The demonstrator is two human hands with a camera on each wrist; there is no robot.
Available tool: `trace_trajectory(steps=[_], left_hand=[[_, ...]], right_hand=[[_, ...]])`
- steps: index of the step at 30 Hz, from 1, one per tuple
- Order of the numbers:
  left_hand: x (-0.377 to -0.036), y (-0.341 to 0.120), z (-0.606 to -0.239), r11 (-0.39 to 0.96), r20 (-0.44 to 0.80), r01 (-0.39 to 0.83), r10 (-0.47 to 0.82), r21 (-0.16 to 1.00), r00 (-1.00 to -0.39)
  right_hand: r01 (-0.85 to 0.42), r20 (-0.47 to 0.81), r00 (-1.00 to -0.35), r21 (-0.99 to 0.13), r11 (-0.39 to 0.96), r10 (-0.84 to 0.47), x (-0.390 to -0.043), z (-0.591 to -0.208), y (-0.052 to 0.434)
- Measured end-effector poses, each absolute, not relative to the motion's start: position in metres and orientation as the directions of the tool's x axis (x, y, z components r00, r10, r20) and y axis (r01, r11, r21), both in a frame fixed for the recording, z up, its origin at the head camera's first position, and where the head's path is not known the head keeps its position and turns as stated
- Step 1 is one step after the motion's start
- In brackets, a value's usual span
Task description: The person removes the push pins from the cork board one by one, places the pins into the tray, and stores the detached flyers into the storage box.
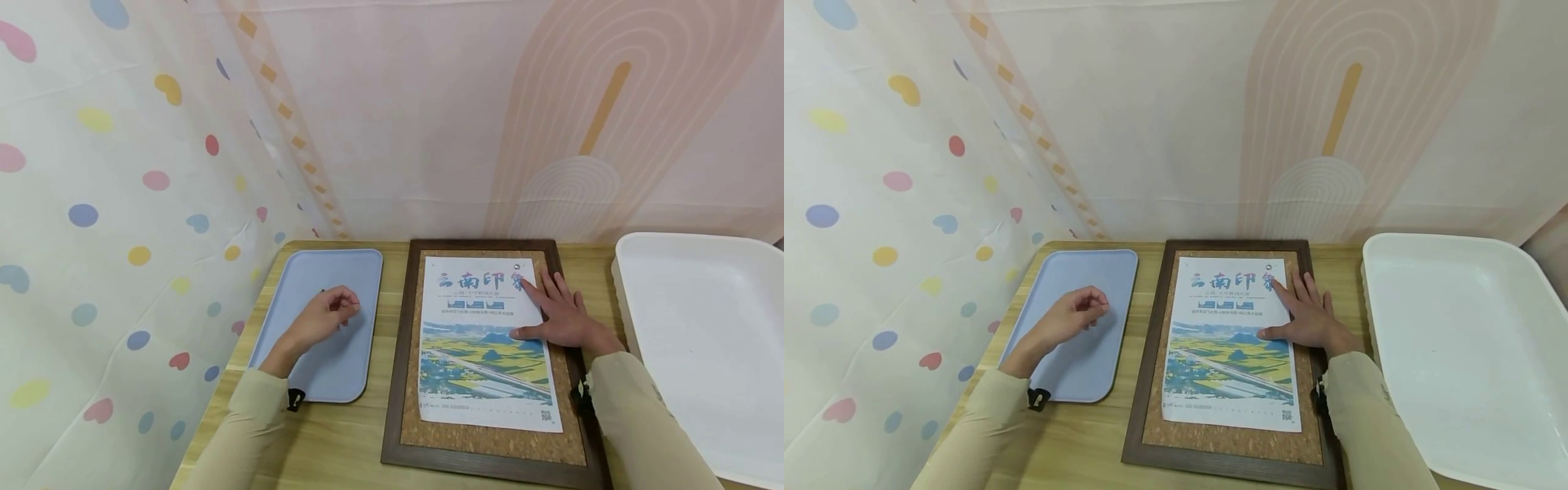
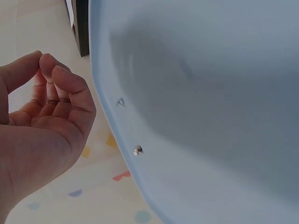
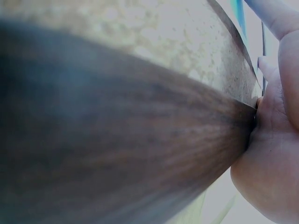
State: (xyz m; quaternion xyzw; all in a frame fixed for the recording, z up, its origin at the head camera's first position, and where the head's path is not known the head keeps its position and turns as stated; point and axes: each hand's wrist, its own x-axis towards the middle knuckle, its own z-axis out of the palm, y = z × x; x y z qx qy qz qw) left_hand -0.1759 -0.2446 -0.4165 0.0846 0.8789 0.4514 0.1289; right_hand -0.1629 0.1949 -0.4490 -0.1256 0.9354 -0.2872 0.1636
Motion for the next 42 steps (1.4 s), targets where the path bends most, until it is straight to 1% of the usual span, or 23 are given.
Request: trace_trajectory(steps=[11, 19, 42], left_hand=[[-0.174, -0.256, -0.418, 0.562, -0.158, -0.005, 0.223, 0.827, -0.962], [-0.172, -0.268, -0.42, 0.58, -0.15, 0.004, 0.218, 0.814, -0.964], [-0.176, -0.289, -0.425, 0.617, -0.199, -0.093, 0.106, 0.781, -0.974]], right_hand=[[-0.143, -0.227, -0.917, -0.577, 0.804, -0.327, -0.162, -0.448, 0.194], [-0.141, -0.228, -0.92, -0.569, 0.81, -0.32, -0.163, -0.448, 0.194], [-0.135, -0.234, -0.92, -0.566, 0.814, -0.316, -0.164, -0.451, 0.195]])
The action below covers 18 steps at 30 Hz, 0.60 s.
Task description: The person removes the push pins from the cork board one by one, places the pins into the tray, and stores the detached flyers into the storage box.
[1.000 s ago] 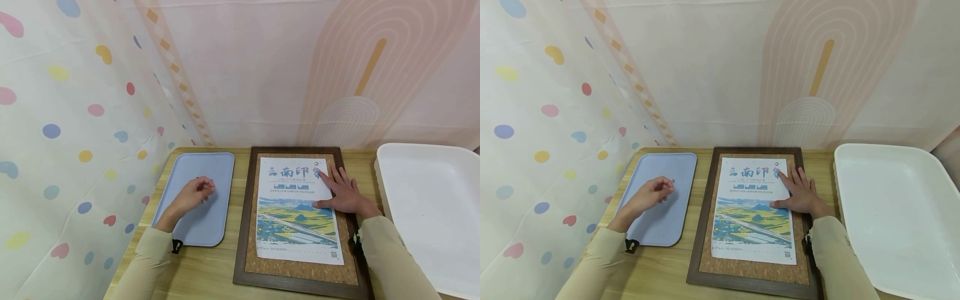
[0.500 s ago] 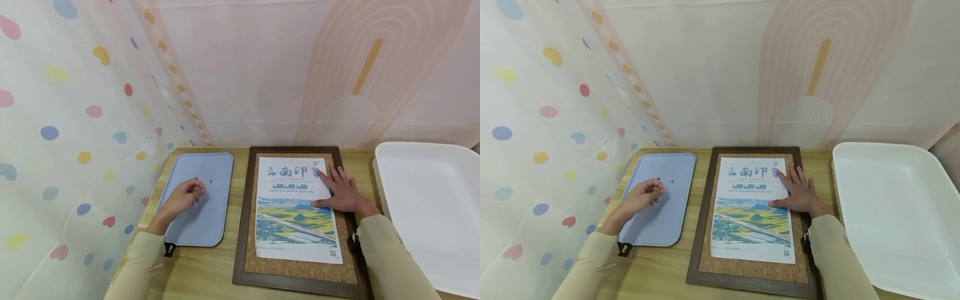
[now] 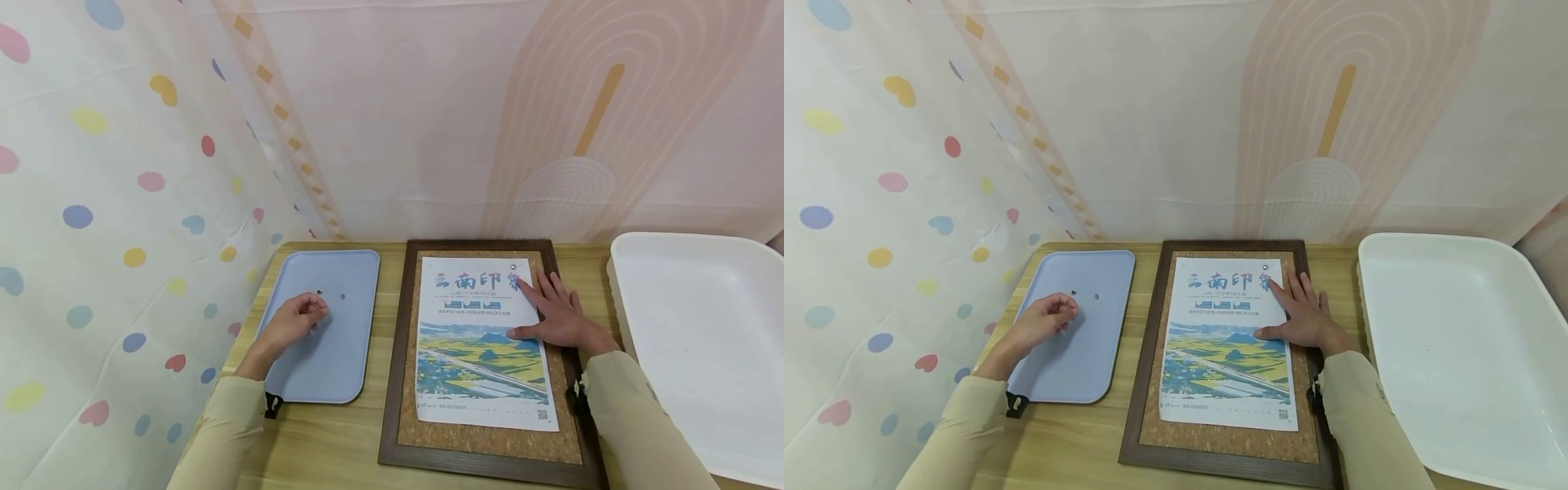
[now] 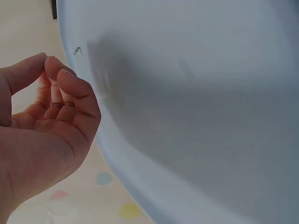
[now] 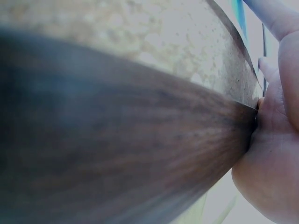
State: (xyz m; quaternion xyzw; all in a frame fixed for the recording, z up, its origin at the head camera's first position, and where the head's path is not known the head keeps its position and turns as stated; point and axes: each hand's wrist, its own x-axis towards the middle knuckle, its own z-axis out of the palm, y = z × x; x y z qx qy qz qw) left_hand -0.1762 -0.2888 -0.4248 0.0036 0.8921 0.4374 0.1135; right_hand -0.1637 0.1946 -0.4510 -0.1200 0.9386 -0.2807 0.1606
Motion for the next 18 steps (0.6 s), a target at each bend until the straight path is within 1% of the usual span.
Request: trace_trajectory(steps=[10, 18], left_hand=[[-0.1799, -0.2929, -0.4328, 0.635, -0.268, -0.161, 0.077, 0.756, -0.96], [-0.1816, -0.2934, -0.4354, 0.638, -0.3, -0.185, 0.075, 0.747, -0.951]], right_hand=[[-0.138, -0.226, -0.92, -0.574, 0.807, -0.319, -0.1636, -0.4488, 0.1954], [-0.129, -0.237, -0.919, -0.573, 0.809, -0.315, -0.1632, -0.4489, 0.1951]])
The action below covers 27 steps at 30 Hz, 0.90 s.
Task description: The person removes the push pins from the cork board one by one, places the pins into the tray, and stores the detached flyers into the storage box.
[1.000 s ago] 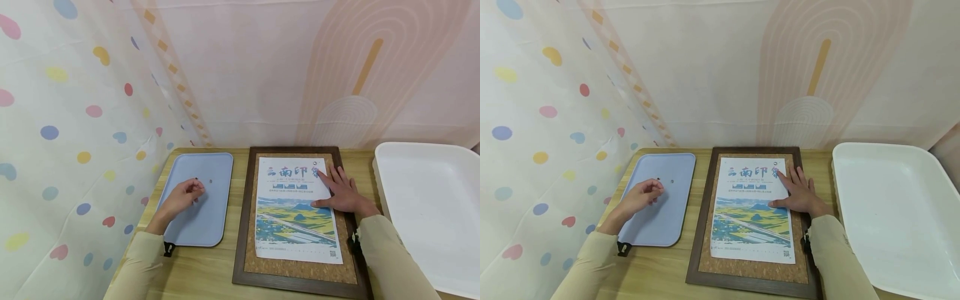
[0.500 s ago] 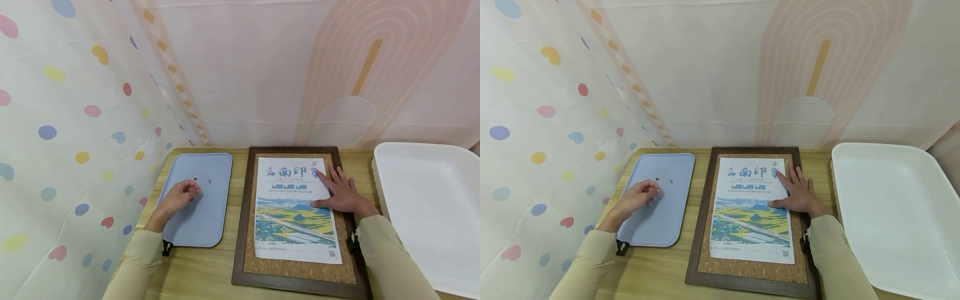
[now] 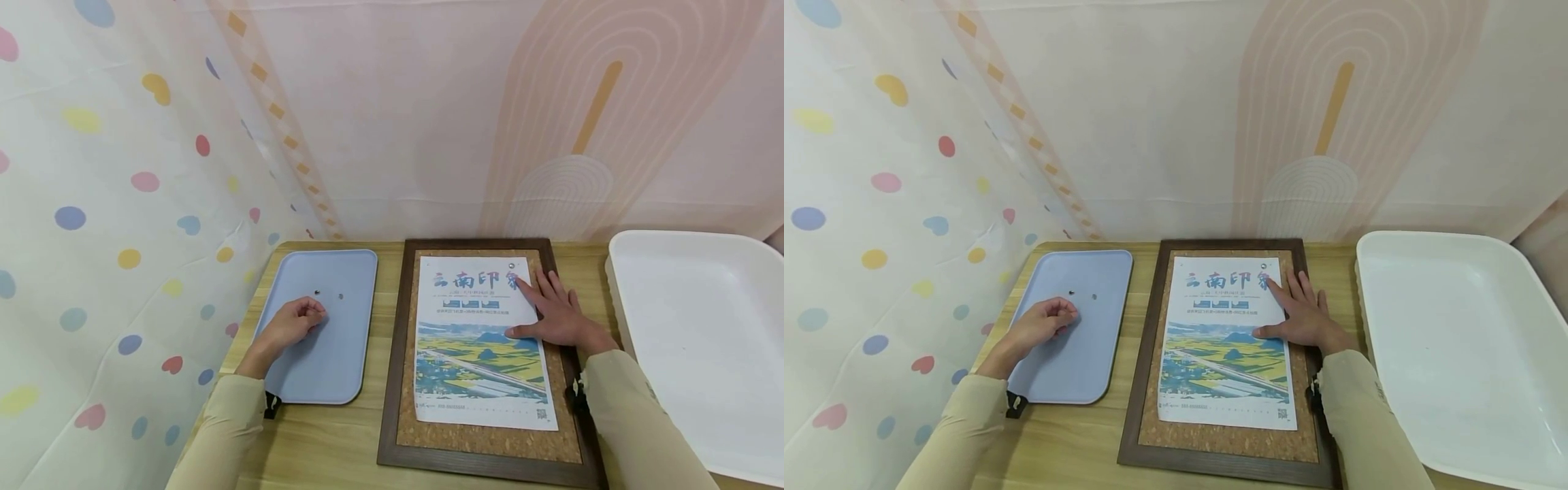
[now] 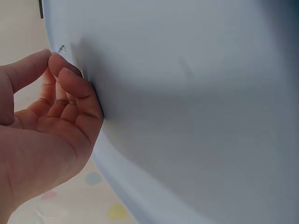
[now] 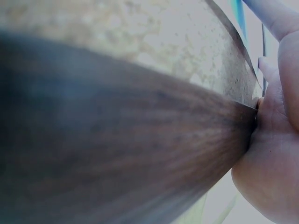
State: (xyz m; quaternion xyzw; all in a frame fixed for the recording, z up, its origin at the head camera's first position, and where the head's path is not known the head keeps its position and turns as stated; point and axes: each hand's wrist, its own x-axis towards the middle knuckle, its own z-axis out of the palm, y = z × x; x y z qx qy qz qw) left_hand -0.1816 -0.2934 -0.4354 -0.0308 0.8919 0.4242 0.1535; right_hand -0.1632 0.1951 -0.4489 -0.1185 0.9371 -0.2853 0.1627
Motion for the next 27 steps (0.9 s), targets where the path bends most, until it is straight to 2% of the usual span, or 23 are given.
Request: trace_trajectory(steps=[13, 27], left_hand=[[-0.1849, -0.2918, -0.4368, 0.642, -0.369, -0.233, 0.084, 0.73, -0.926], [-0.1851, -0.2949, -0.4384, 0.644, -0.382, -0.227, 0.111, 0.73, -0.917]], right_hand=[[-0.134, -0.232, -0.921, -0.567, 0.812, -0.314, -0.1629, -0.4469, 0.1962], [-0.132, -0.232, -0.92, -0.575, 0.807, -0.316, -0.1624, -0.4478, 0.1946]])
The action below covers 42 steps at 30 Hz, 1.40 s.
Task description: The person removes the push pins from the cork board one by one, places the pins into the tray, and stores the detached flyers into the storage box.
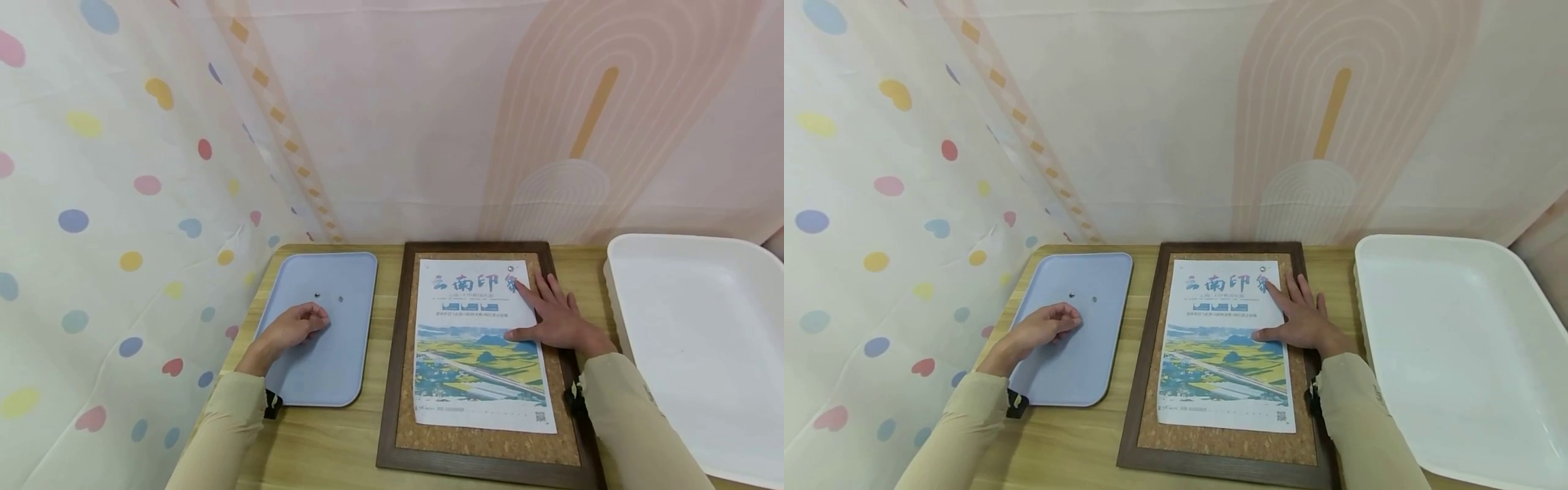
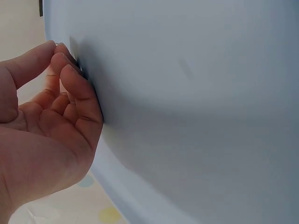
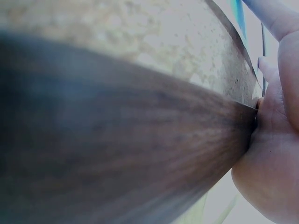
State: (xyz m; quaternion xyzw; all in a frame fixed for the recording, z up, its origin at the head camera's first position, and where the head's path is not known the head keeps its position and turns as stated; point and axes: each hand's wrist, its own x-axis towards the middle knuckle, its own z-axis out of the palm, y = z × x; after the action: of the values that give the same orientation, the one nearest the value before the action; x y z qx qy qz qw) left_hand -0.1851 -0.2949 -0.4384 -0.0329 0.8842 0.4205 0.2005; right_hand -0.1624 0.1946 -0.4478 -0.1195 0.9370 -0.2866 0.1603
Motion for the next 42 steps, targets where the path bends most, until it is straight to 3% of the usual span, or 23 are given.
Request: trace_trajectory(steps=[42], left_hand=[[-0.1843, -0.2896, -0.4392, 0.648, -0.352, -0.227, 0.068, 0.727, -0.934]], right_hand=[[-0.129, -0.237, -0.92, -0.571, 0.811, -0.313, -0.1632, -0.4476, 0.1938]])
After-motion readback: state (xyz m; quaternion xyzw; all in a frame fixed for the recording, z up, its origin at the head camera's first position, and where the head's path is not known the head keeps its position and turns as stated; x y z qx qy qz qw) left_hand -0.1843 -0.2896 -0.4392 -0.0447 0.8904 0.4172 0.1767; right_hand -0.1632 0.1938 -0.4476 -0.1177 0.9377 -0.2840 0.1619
